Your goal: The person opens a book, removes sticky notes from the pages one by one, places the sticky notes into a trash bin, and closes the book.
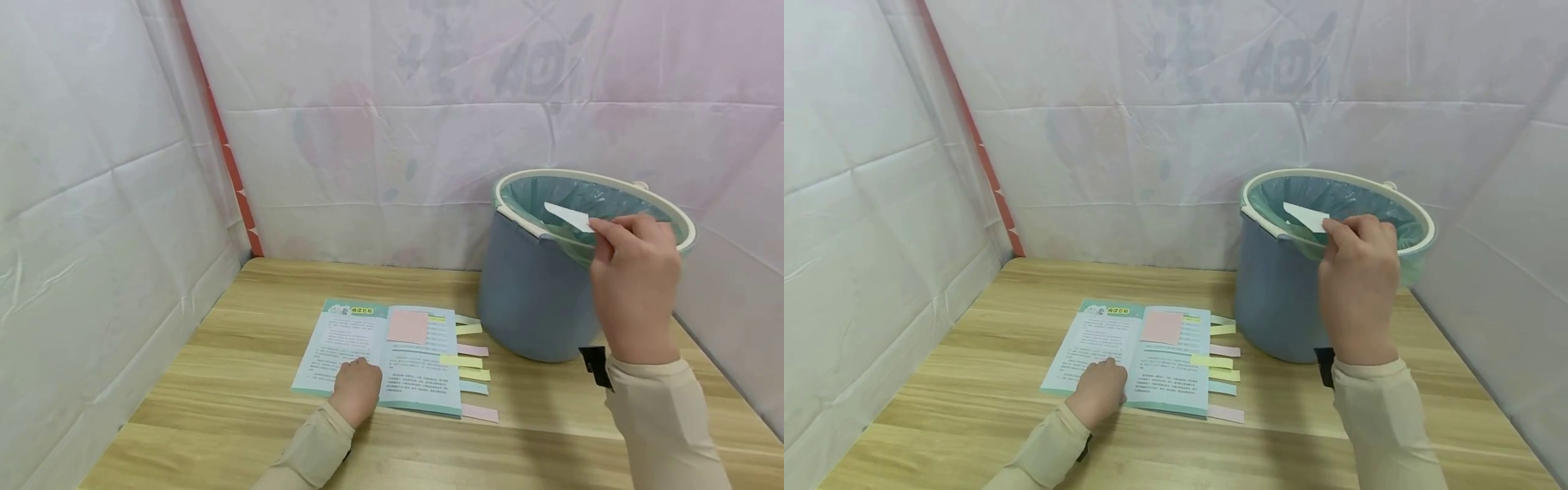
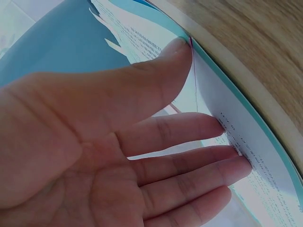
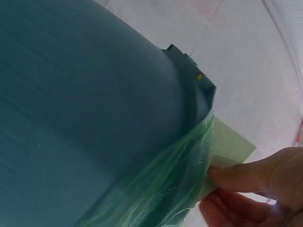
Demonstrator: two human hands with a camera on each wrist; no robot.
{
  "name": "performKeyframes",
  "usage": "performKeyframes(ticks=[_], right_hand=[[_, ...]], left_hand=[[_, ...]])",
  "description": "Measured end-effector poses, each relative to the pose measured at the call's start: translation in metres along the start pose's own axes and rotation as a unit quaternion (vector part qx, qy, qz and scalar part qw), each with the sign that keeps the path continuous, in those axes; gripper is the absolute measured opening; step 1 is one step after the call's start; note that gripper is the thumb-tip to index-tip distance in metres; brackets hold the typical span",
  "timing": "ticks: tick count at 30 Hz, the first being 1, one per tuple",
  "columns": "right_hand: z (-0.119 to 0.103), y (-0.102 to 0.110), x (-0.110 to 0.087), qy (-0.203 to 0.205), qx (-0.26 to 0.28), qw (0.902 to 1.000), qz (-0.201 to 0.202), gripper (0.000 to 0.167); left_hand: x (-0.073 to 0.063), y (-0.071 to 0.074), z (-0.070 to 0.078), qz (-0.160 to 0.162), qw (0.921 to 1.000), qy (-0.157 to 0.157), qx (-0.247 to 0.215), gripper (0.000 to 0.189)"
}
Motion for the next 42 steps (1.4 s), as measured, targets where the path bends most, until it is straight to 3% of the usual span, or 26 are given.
performKeyframes(ticks=[5, 10, 14, 17, 20, 23, 26, 30, 33, 37, 42], right_hand=[[0.009, -0.004, 0.002, -0.048, -0.024, 0.9980, -0.034, 0.022], [0.011, -0.006, 0.004, -0.053, -0.023, 0.9977, -0.034, 0.023], [0.001, -0.011, -0.001, -0.002, -0.002, 1.0000, -0.005, 0.018], [-0.017, -0.028, -0.015, 0.076, 0.043, 0.9962, -0.007, 0.011], [-0.036, -0.061, -0.043, 0.130, 0.101, 0.9840, -0.068, 0.009], [-0.049, -0.104, -0.081, 0.141, 0.120, 0.9682, -0.168, 0.016], [-0.055, -0.148, -0.116, 0.125, 0.066, 0.9487, -0.283, 0.016], [-0.050, -0.188, -0.148, 0.123, -0.041, 0.9092, -0.396, 0.020], [-0.047, -0.206, -0.160, 0.142, -0.091, 0.8854, -0.433, 0.023], [-0.044, -0.223, -0.166, 0.169, -0.127, 0.8644, -0.456, 0.019], [-0.043, -0.236, -0.166, 0.171, -0.150, 0.8490, -0.477, 0.017]], left_hand=[[0.000, 0.001, 0.000, 0.002, 1.0000, 0.003, 0.001, 0.009], [0.000, 0.000, 0.000, 0.004, 1.0000, 0.002, 0.007, 0.009], [0.000, -0.002, 0.000, 0.009, 0.9998, 0.002, 0.015, 0.008], [0.001, -0.002, 0.000, 0.007, 0.9998, 0.001, 0.018, 0.008], [0.001, -0.002, 0.001, 0.000, 0.9999, 0.000, 0.017, 0.007], [0.002, -0.002, 0.003, -0.010, 0.9998, -0.002, 0.017, 0.006], [0.002, -0.002, 0.004, -0.017, 0.9997, -0.002, 0.019, 0.005], [0.003, -0.003, 0.005, -0.019, 0.9995, -0.002, 0.026, 0.006], [0.004, -0.003, 0.006, -0.017, 0.9993, -0.001, 0.032, 0.007], [0.004, -0.003, 0.006, -0.016, 0.9991, 0.006, 0.039, 0.008], [0.003, -0.002, 0.004, -0.015, 0.9992, 0.013, 0.035, 0.007]])
Point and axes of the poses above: each hand's wrist, its own x-axis towards the middle knuckle, its own y-axis out of the back of the hand, z = x × y, the point moved 5 cm from there along x, towards the middle knuckle, and after that the axes turned 13 degrees about x, right-handed, at the moved point
